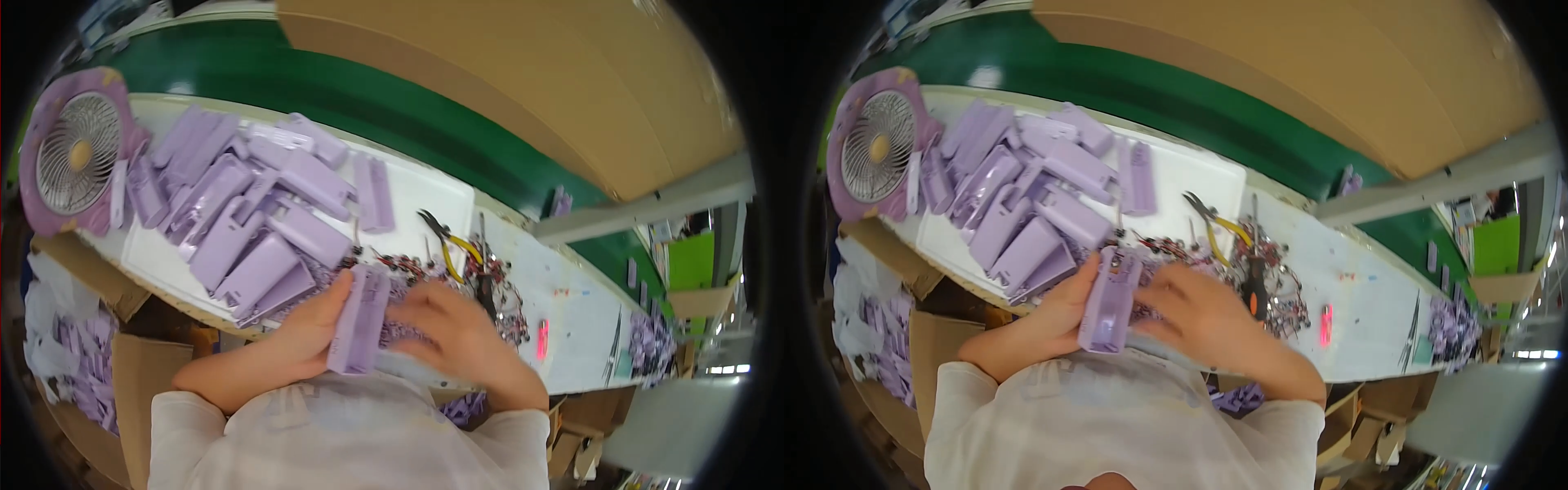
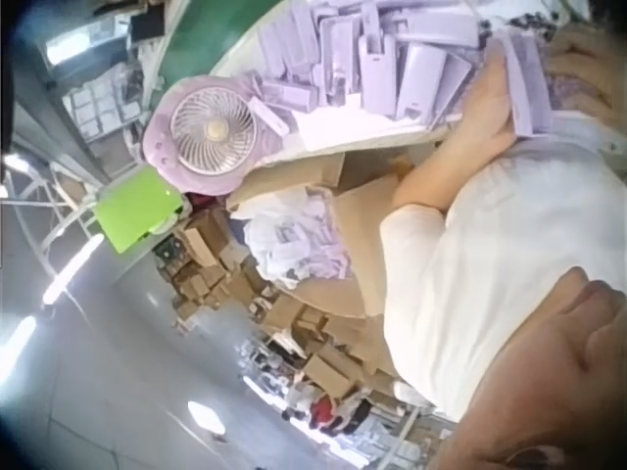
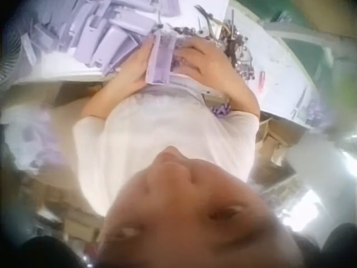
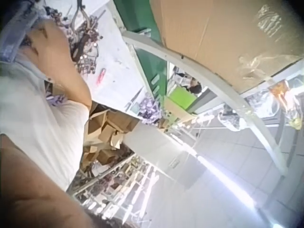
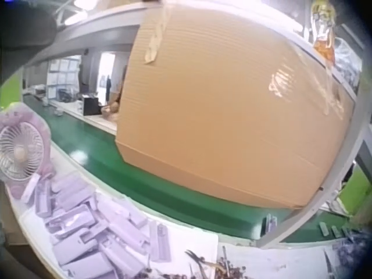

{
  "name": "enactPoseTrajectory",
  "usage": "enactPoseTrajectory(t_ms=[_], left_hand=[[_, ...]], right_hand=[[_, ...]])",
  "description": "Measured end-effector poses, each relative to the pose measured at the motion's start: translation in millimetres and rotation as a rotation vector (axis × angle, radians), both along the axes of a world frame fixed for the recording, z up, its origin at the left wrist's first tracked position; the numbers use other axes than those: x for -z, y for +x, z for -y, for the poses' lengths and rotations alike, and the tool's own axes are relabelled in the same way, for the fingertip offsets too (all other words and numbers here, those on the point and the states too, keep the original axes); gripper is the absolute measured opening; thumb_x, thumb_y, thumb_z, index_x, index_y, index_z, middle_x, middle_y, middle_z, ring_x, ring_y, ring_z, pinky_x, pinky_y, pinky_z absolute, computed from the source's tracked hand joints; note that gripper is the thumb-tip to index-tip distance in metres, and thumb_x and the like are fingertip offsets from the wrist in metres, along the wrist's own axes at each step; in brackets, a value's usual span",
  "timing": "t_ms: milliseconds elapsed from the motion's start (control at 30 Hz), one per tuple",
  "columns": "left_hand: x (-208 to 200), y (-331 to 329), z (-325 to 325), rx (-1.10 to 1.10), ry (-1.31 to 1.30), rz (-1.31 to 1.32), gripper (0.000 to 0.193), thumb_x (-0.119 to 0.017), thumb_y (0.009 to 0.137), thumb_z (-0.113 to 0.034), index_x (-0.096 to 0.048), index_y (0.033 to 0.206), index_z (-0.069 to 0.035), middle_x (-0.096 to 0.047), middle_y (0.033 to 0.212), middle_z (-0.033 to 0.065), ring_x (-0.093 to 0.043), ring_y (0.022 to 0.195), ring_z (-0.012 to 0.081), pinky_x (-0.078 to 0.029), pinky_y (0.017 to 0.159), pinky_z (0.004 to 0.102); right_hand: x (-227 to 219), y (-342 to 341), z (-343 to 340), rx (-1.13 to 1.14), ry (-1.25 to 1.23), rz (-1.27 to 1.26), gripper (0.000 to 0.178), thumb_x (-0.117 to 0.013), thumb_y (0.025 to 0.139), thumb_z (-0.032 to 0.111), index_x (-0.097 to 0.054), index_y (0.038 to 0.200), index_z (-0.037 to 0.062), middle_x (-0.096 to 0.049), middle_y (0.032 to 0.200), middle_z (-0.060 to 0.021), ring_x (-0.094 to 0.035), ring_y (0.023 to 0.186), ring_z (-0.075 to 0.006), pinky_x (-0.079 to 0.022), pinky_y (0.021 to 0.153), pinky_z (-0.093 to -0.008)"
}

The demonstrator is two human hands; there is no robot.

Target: The person fits small electronic wiring components into plastic fan casings by hand, unloads plastic casing parts from a box onto the work table, and fits components into additional casings.

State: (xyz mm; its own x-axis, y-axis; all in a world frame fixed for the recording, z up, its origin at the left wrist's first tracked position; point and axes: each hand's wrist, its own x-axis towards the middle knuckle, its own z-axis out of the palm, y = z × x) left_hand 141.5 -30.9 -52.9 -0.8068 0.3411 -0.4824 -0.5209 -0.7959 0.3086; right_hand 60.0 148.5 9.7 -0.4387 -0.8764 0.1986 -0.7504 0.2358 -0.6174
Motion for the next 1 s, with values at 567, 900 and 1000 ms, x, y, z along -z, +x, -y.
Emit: enactPoseTrajectory(t_ms=[567, 900, 1000], left_hand=[[-63, 96, 106, 0.067, -0.826, -0.506, 0.033, -0.049, 0.093, -0.016, -0.050, 0.121, 0.002, -0.063, 0.094, 0.0074, -0.059, 0.090, 0.0149, -0.046, 0.083, 0.0260], [71, 312, 339, -0.444, -2.068, 0.648, 0.042, -0.057, 0.084, -0.029, -0.055, 0.110, 0.005, -0.062, 0.092, 0.0171, -0.060, 0.081, 0.0242, -0.047, 0.072, 0.0342], [99, 351, 353, -0.134, -2.072, 0.782, 0.048, -0.060, 0.081, -0.031, -0.055, 0.111, 0.005, -0.060, 0.102, 0.0230, -0.059, 0.093, 0.0344, -0.046, 0.082, 0.0392]], right_hand=[[10, 1, -5, 0.101, 0.334, -0.376, 0.015, -0.067, 0.071, 0.013, -0.060, 0.079, 0.0023, -0.056, 0.079, -0.0108, -0.058, 0.069, -0.0293, -0.048, 0.059, -0.0369], [-11, -12, 6, -0.036, 0.304, -0.249, 0.018, -0.069, 0.072, 0.019, -0.065, 0.080, 0.0028, -0.058, 0.081, -0.0092, -0.059, 0.068, -0.0279, -0.048, 0.060, -0.0355], [-21, -10, 15, 0.022, 0.347, -0.192, 0.015, -0.067, 0.073, 0.015, -0.064, 0.079, 0.0012, -0.061, 0.081, -0.0091, -0.060, 0.070, -0.0274, -0.048, 0.063, -0.0349]])
